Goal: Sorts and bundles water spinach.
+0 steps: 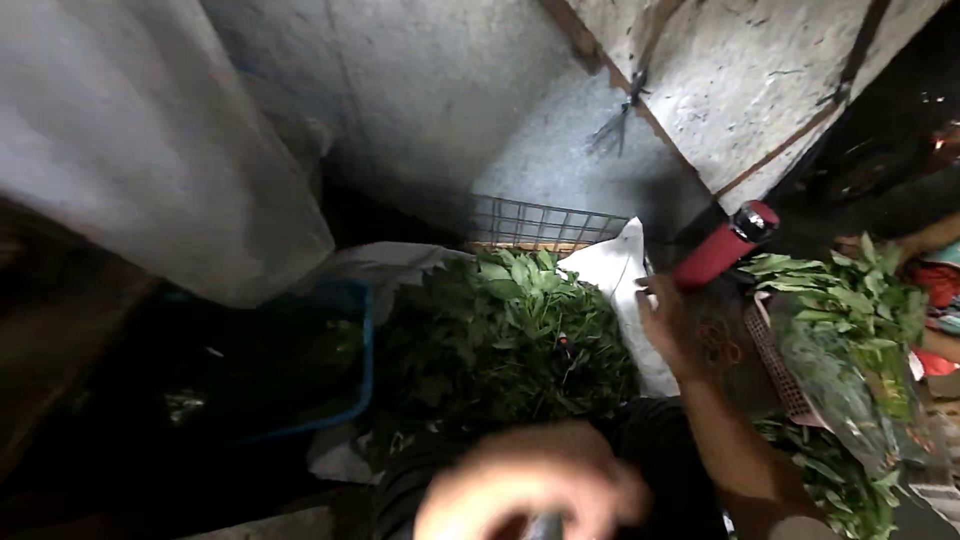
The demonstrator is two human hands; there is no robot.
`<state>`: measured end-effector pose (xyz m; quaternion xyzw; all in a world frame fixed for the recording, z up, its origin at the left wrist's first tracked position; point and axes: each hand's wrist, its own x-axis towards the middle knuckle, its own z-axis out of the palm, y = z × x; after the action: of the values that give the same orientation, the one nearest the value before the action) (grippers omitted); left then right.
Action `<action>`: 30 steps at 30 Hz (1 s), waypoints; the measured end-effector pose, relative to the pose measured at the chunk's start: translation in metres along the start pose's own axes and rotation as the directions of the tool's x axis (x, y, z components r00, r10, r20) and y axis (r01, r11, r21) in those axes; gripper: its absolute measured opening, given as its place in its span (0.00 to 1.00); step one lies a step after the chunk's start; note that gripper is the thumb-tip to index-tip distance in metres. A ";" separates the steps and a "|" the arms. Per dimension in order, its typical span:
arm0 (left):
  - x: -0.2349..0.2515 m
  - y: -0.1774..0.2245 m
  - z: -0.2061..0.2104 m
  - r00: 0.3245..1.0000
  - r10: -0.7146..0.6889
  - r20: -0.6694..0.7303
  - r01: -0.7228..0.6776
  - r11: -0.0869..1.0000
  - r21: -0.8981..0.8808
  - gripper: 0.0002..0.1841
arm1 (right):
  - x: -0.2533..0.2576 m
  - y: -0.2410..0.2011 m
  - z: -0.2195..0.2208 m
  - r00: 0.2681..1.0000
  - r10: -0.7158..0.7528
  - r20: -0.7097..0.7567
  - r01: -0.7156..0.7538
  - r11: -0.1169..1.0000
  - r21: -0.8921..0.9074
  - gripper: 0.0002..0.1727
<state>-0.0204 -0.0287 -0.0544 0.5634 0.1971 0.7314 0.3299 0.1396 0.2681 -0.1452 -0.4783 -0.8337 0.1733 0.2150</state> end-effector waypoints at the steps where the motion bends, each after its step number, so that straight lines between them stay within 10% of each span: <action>1: 0.008 -0.013 -0.022 0.987 0.027 -0.161 -0.015 0.997 0.073 0.22 | 0.013 -0.010 0.031 0.994 -0.025 0.109 0.013 0.993 0.115 0.17; 4: 0.020 -0.054 -0.085 0.810 0.049 -0.584 0.020 0.994 0.112 0.14 | 0.044 -0.027 0.119 0.921 0.010 0.389 -0.150 0.932 0.331 0.16; 8: 0.007 -0.115 -0.149 0.284 -0.066 -0.956 0.316 0.948 0.028 0.12 | 0.066 -0.033 0.211 0.840 0.187 0.509 -0.414 0.827 0.380 0.16; 10: 0.009 -0.131 -0.163 0.138 -0.176 -0.975 0.421 0.901 -0.103 0.11 | 0.069 -0.029 0.237 0.814 0.269 0.515 -0.396 0.905 0.153 0.19; 15: 0.020 -0.140 -0.170 0.251 -0.167 -0.953 0.480 0.877 -0.027 0.07 | 0.059 -0.043 0.249 0.670 0.498 0.551 -0.370 0.867 -0.334 0.25; 22: 0.024 -0.143 -0.168 0.233 -0.264 -0.936 0.507 0.854 -0.115 0.07 | 0.066 -0.023 0.259 0.631 0.470 0.617 -0.404 0.878 -0.257 0.30; 30: 0.023 -0.151 -0.163 0.274 -0.333 -0.902 0.580 0.806 -0.121 0.06 | 0.008 -0.039 0.214 0.994 0.008 0.107 -0.040 0.955 0.295 0.20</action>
<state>-0.1403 0.1073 -0.1853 0.0397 0.5781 0.7570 0.3018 -0.0042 0.2386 -0.3054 -0.4410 -0.8024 0.3237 0.2385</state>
